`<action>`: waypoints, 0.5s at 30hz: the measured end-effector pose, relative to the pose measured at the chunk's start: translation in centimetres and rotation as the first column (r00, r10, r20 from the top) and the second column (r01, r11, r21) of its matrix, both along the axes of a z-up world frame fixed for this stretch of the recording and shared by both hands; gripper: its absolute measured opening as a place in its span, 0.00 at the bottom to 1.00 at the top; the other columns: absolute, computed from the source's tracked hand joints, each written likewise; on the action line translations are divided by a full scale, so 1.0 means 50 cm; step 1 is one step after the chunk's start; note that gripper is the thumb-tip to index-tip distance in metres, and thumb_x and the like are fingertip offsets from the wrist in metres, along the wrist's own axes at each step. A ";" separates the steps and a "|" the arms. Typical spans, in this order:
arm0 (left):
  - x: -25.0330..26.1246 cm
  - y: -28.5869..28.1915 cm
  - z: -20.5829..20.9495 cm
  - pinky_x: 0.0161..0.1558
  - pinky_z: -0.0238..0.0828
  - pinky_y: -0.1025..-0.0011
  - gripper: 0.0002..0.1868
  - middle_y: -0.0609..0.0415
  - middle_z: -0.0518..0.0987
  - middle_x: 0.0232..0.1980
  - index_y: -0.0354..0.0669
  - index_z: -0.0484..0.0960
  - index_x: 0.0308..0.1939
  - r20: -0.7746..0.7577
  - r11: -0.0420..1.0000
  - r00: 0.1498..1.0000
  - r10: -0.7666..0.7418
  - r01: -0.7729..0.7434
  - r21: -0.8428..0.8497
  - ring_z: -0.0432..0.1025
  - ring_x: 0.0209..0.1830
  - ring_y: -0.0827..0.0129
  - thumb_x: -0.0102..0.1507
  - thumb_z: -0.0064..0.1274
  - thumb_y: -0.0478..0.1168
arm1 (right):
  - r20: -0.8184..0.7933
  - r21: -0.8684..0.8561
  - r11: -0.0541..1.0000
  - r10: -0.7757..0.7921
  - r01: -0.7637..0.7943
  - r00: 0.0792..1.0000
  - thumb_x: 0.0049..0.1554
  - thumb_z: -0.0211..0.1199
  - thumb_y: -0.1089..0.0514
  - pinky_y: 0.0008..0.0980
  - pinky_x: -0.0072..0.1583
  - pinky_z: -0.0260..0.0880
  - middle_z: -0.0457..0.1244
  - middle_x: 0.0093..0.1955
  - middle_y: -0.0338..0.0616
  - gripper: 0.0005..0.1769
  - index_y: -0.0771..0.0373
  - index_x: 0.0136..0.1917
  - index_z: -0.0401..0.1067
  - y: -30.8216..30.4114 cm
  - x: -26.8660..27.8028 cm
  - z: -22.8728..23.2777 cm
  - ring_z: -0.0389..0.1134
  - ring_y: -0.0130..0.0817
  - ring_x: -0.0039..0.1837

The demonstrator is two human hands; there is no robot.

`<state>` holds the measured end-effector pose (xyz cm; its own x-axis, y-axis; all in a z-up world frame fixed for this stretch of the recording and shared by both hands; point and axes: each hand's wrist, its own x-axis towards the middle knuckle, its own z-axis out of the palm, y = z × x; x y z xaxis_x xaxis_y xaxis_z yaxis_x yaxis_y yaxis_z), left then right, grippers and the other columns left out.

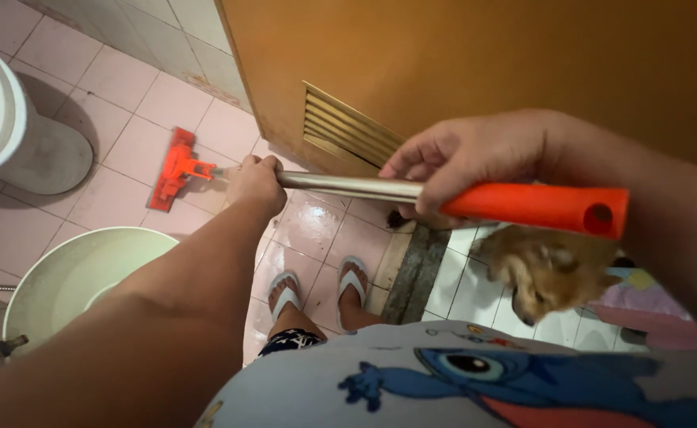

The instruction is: The recorder is mopping the bathroom floor using a sponge mop.

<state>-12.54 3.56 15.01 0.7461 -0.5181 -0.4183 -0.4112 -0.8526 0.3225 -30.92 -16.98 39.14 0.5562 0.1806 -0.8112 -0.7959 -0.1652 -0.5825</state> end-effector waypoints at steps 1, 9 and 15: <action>-0.003 -0.001 0.006 0.64 0.67 0.57 0.15 0.55 0.71 0.65 0.62 0.81 0.52 -0.002 1.000 1.000 -0.003 0.003 -0.002 0.62 0.68 0.47 0.62 0.54 0.37 | -0.002 -0.002 1.000 -0.003 0.003 1.000 0.46 0.69 0.64 0.33 0.39 0.75 0.70 0.45 0.53 0.35 0.67 0.68 0.68 0.016 0.000 0.020 0.71 0.36 0.38; 0.009 -0.025 0.023 0.75 0.42 0.34 0.19 0.52 0.68 0.67 0.66 0.74 0.63 0.067 0.921 0.959 -0.276 0.244 0.304 0.64 0.69 0.53 0.68 0.49 0.44 | -0.355 -0.408 0.853 0.178 -0.324 0.918 0.61 0.59 0.40 0.38 0.38 0.72 0.65 0.39 0.49 0.23 0.54 0.63 0.65 0.043 -0.085 -0.037 0.68 0.33 0.35; -0.044 -0.042 -0.048 0.67 0.63 0.48 0.18 0.52 0.70 0.67 0.62 0.74 0.63 -0.020 0.871 0.896 -0.443 0.436 0.226 0.64 0.70 0.52 0.68 0.49 0.47 | -0.193 -0.388 0.903 0.115 -0.184 0.974 0.61 0.56 0.45 0.40 0.34 0.70 0.62 0.36 0.44 0.20 0.59 0.60 0.66 0.070 -0.056 -0.185 0.65 0.35 0.30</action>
<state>-14.76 1.46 12.61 0.4777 -0.6936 -0.5392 -0.7668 -0.6287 0.1295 -33.70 -13.47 29.91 0.4035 -0.1081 -0.9086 -0.8207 -0.4818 -0.3071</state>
